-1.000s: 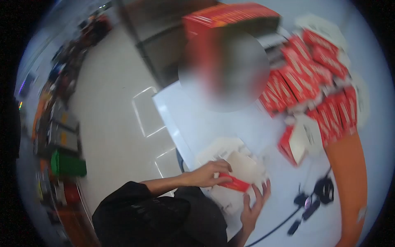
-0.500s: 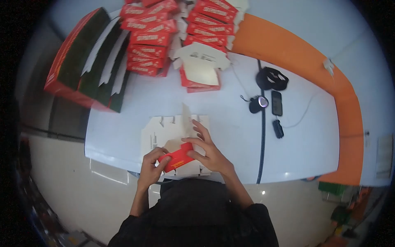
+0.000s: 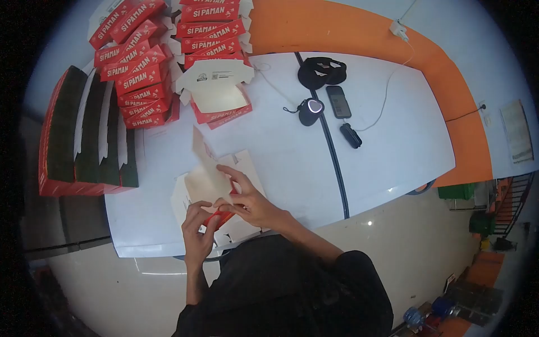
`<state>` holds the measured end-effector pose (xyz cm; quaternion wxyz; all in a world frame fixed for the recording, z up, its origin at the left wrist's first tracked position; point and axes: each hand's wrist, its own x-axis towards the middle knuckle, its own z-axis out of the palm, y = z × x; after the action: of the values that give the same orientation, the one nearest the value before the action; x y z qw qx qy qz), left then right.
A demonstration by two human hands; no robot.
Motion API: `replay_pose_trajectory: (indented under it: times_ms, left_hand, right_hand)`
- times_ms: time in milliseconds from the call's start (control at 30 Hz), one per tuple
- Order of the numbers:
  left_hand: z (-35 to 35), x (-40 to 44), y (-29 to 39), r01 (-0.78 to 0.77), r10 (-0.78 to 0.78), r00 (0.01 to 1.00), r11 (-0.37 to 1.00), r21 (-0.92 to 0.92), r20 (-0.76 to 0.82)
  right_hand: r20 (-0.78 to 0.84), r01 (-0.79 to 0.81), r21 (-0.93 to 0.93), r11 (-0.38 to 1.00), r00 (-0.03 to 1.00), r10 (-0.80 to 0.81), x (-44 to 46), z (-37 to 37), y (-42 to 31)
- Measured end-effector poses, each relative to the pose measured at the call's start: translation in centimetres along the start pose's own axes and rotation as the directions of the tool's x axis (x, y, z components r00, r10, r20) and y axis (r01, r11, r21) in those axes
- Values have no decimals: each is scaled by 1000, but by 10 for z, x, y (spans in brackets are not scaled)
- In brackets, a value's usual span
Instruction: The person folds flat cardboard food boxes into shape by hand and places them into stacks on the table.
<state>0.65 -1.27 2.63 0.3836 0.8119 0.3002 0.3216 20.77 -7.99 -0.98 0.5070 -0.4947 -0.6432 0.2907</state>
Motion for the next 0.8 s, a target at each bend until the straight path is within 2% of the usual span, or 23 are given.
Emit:
replay_pose_trajectory:
  times_ms: [67,167,200,300,333,400,500,533,567,600,633,700,733,800]
  left_hand:
    - [9,1,-5,-22,24,998,999,32,-59]
    - [29,12,-6,-75,109,982,975,210,-157]
    - [32,10,-15,-76,94,993,968,238,-65]
    - [41,35,16,-151,135,987,966,212,85]
    - [46,34,19,-181,173,983,969,168,63]
    - [55,29,17,-249,248,969,965,85,15]
    - [54,14,-23,-127,98,979,979,157,181]
    - [52,6,-37,-54,-1,968,976,211,251]
    - [49,-4,-48,-17,-87,939,955,297,333]
    - [45,-17,-57,14,-182,897,923,384,404]
    - [42,-30,-66,38,-282,841,882,469,462]
    - [41,-54,-82,21,-354,759,853,522,547]
    - [41,-65,-90,8,-387,713,838,546,585]
    - [47,-86,-108,-17,-370,750,818,575,548]
  right_hand:
    - [62,5,-57,998,998,-2,0,-4,-8]
    - [131,-285,-198,938,940,314,3,-6,-40]
    - [66,-255,-314,914,955,289,-2,2,-29]
    - [-287,-365,-178,914,908,306,-17,19,14]
    - [-368,-271,-295,916,917,153,-11,10,17]
    - [-472,-217,-262,940,879,72,3,-14,38]
    - [-496,-64,-55,996,868,28,38,-73,68]
    - [-483,-35,-6,999,875,28,54,-96,76]
    - [-410,47,-9,999,911,-46,73,-119,91]
    - [-327,58,-4,998,943,-56,94,-140,98]
    - [-248,-53,-46,998,968,40,114,-157,101]
    - [-165,-191,-219,957,974,157,146,-176,135]
    - [-188,-236,-230,944,963,195,150,-175,146]
    - [-229,-313,-257,914,939,257,163,-174,166]
